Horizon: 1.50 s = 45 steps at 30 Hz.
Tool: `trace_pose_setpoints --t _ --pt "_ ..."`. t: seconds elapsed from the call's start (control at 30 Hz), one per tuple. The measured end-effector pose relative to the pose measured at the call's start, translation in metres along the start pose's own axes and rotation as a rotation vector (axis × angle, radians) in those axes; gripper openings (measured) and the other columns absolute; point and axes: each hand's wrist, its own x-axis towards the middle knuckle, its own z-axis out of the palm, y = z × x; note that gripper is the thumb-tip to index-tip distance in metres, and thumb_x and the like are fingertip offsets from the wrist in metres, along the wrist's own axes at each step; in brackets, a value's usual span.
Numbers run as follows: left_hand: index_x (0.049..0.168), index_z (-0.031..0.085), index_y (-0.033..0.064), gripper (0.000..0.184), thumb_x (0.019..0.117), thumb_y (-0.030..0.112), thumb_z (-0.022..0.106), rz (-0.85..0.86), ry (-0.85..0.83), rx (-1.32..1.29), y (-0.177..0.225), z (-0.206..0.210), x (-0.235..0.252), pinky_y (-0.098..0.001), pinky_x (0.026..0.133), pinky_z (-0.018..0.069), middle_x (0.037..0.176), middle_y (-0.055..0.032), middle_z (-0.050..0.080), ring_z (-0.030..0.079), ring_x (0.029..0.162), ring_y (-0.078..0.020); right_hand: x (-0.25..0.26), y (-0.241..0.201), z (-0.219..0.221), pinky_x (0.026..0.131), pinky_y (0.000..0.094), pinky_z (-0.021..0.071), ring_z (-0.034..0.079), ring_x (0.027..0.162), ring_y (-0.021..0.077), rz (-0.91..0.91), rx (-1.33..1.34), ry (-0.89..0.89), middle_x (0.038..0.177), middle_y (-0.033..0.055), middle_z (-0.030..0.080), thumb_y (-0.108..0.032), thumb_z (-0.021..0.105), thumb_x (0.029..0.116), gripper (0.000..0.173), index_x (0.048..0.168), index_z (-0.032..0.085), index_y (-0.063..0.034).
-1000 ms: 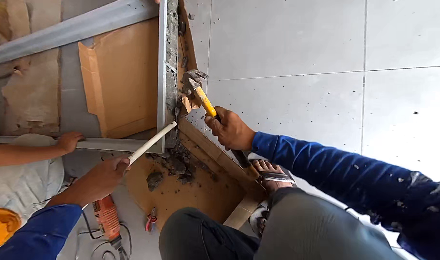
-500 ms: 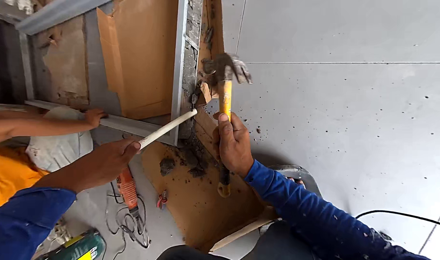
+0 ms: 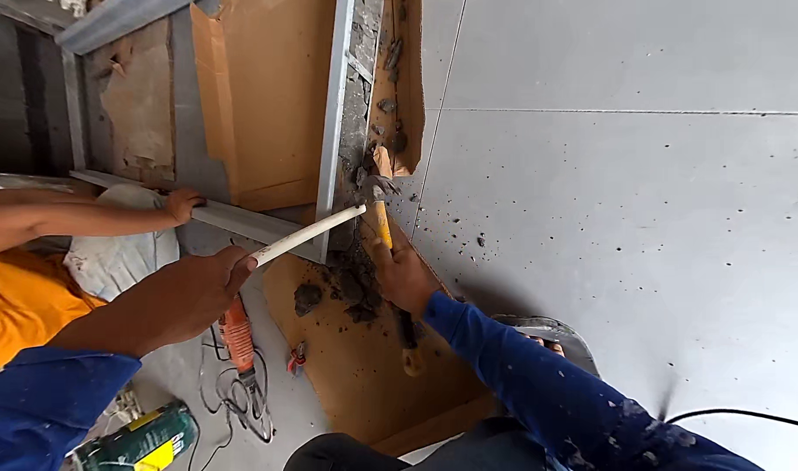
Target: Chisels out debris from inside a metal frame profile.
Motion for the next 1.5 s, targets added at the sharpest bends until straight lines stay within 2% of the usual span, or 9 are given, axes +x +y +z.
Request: trace_pose_setpoints --t 0.27,0.4,0.47,0.67,0.87,1.0,1.1,1.3,1.5 --pt "0.119 0.058 0.0181 0.034 0.1061 0.045 0.042 -0.026 -0.037 0.031 0.002 -0.009 0.005 -0.0444 0.054 0.0529 0.068 -0.0031 0.059 0.062 0.059 -0.0215 -0.04 -0.071 -0.021 0.036 0.038 0.0495 0.049 0.038 0.017 -0.688 0.367 0.292 0.052 0.001 0.045 -0.053 0.022 0.1103 0.057 0.088 0.051 -0.0093" --pt "0.117 0.058 0.0183 0.034 0.1062 0.046 0.042 -0.008 -0.021 0.046 -0.004 -0.004 0.005 -0.0457 0.055 0.0535 0.069 -0.0032 0.06 0.063 0.06 -0.0222 -0.018 -0.027 -0.007 0.04 0.0378 0.0484 0.048 0.04 0.0185 0.108 0.016 0.03 0.055 0.0061 0.046 -0.072 0.024 0.1023 0.074 0.089 0.056 -0.0064" --pt "0.117 0.058 0.0192 0.032 0.1064 0.045 0.043 0.015 0.011 0.062 -0.009 -0.003 0.011 -0.0463 0.055 0.0536 0.069 -0.0028 0.06 0.064 0.061 -0.0224 -0.015 -0.032 -0.017 0.038 0.0389 0.0473 0.048 0.038 0.0204 0.23 -0.069 -0.046 0.055 0.0069 0.046 -0.078 0.026 0.0985 0.078 0.092 0.058 -0.0072" --pt "0.116 0.058 0.0194 0.03 0.1067 0.044 0.042 0.039 0.012 0.065 -0.015 0.001 0.012 -0.045 0.052 0.0522 0.066 -0.0011 0.059 0.062 0.058 -0.0201 -0.034 -0.066 -0.022 0.037 0.0382 0.0482 0.049 0.039 0.0174 -0.7 0.274 0.285 0.053 0.0022 0.046 -0.052 0.023 0.1108 0.059 0.085 0.052 -0.0076" --pt "0.121 0.057 0.0198 0.03 0.1062 0.044 0.046 0.02 0.022 0.102 -0.011 0.004 0.011 -0.0474 0.055 0.0543 0.068 -0.0033 0.061 0.065 0.062 -0.0238 -0.015 -0.013 -0.013 0.038 0.0407 0.046 0.05 0.039 0.0231 0.15 -0.175 -0.054 0.055 0.0105 0.05 -0.082 0.025 0.0959 0.083 0.086 0.059 -0.0068" --pt "0.117 0.057 0.0209 0.029 0.1059 0.045 0.045 0.009 0.041 0.07 -0.017 0.014 0.008 -0.0465 0.051 0.0527 0.064 -0.0023 0.059 0.064 0.057 -0.0228 -0.048 -0.059 -0.028 0.04 0.036 0.0467 0.048 0.042 0.0169 -0.472 0.11 0.117 0.055 0.0035 0.047 -0.054 0.029 0.1096 0.059 0.088 0.056 -0.0068" --pt "0.117 0.056 0.0209 0.03 0.1057 0.046 0.045 -0.001 0.037 0.105 -0.012 0.013 0.005 -0.0471 0.051 0.053 0.065 -0.0025 0.06 0.064 0.058 -0.0238 -0.041 -0.066 -0.016 0.039 0.0363 0.0511 0.05 0.04 0.0149 -0.789 0.434 0.254 0.052 -0.0018 0.046 -0.069 0.027 0.1036 0.063 0.084 0.052 -0.0142" --pt "0.117 0.056 0.0226 0.027 0.1047 0.046 0.048 -0.014 0.044 0.199 -0.002 0.016 -0.002 -0.0477 0.055 0.0559 0.068 -0.0022 0.062 0.068 0.063 -0.025 -0.034 0.005 -0.012 0.04 0.0374 0.0459 0.047 0.04 0.02 0.173 -0.06 -0.06 0.055 0.0076 0.045 -0.087 0.025 0.0907 0.084 0.089 0.058 -0.0103" --pt "0.116 0.055 0.0216 0.028 0.1054 0.046 0.046 -0.013 0.029 0.211 -0.002 0.018 -0.003 -0.0485 0.054 0.0553 0.067 -0.0025 0.062 0.067 0.062 -0.0255 -0.043 -0.035 -0.029 0.039 0.0345 0.049 0.049 0.041 0.0139 -0.727 0.388 0.186 0.053 -0.0013 0.048 -0.074 0.03 0.1005 0.065 0.086 0.055 -0.0147"
